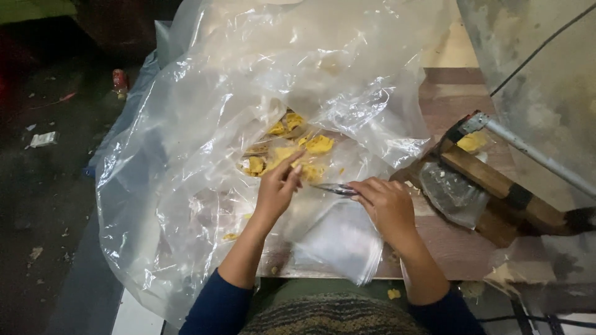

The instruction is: Packaging yellow food items into small plastic bags by hand and using tongs.

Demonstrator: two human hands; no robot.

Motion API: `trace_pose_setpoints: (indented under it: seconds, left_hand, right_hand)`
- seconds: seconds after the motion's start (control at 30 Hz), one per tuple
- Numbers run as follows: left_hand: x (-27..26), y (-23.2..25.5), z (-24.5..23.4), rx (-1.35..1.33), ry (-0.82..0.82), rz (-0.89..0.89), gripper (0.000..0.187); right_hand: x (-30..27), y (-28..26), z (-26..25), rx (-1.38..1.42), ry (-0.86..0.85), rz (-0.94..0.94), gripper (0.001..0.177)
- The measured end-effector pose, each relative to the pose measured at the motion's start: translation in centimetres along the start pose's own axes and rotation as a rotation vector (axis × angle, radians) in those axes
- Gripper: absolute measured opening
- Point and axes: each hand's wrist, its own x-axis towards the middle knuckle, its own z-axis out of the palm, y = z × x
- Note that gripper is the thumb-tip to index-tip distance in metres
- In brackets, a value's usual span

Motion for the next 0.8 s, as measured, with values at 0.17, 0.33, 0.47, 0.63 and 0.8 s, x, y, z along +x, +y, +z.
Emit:
trace_pose_setpoints:
  seconds: [0.17, 0.33, 0.47, 0.63, 0.8]
  left_hand:
    - [-1.1, -5.2, 0.0, 0.467, -0.013, 0.331, 0.085]
    - [-1.2, -7.7, 0.1, 0.705, -0.025, 0.402, 0.1]
    - [-0.9, -11.0, -0.9, 0.517, 0.147, 0.323, 0.062]
    - [-2.3, -4.7, -4.3, -0.008, 0.392, 0.055, 0.058]
    - [-3.9, -2.4, -6.7, -0.641, 0.385, -0.375, 0.065]
  right_hand:
    - [-0.6, 2.5, 1.9, 0.251, -0.005, 0.076, 0.028]
    - [0.5, 0.0, 0.6, 0.468, 0.0, 0.057, 0.028]
    - [1.3, 0.4, -0.9, 0.491, 0.119, 0.053, 0.04]
    - [3.8, 1.2, -0.9, 0.23, 0.116, 0.055, 0.053]
    - [8.1, -1.2, 3.2, -0.052, -0.121, 0.105, 0.049]
